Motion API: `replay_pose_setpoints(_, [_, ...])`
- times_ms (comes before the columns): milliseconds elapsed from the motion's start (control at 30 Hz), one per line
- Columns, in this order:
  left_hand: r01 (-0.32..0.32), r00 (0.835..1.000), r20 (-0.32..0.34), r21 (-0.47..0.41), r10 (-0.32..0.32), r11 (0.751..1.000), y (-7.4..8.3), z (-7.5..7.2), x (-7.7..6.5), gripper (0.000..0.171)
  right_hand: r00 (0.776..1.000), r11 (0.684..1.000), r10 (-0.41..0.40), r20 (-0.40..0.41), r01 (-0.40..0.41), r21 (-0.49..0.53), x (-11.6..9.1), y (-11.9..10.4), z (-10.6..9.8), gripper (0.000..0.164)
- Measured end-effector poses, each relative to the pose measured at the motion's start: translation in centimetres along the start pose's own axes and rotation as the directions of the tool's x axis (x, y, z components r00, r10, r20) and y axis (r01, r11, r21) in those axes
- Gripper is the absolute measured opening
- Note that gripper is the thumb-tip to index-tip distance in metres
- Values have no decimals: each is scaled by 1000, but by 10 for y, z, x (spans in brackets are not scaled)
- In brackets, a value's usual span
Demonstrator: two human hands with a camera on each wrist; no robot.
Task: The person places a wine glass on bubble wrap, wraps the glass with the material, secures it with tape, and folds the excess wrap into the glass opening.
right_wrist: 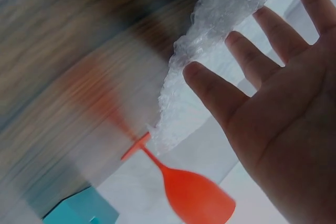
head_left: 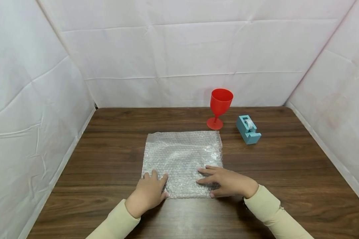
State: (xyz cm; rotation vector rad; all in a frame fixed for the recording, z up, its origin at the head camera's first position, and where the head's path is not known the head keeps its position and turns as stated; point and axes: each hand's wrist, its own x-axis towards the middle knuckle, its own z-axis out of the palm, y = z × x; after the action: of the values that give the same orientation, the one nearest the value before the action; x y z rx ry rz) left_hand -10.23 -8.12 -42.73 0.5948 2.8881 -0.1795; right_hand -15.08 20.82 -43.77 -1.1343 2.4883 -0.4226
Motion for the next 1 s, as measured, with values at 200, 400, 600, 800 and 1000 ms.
replay_pose_setpoints(200, [-31,998,-46,71,34,997,8,1,2,63,999,999,43,8,-43,27,-8,3,-6,58])
replay_pose_setpoints(400, [-40,998,-55,63,44,997,5,0,1,63,1000,1000,30,-7,-30,8,-9,0,-6,57])
replay_pose_setpoints(600, [-73,997,20,34,72,997,-7,-11,3,61,999,999,50,-5,-50,3,-7,-5,-5,56])
replay_pose_setpoints(800, [-114,993,19,-47,115,992,-23,-32,11,57,997,999,32,-75,-31,22,-5,-6,-6,50])
replay_pose_setpoints(1000, [-197,970,-185,-220,158,955,-34,-49,34,66,969,995,98,-225,-90,45,0,-3,-13,62])
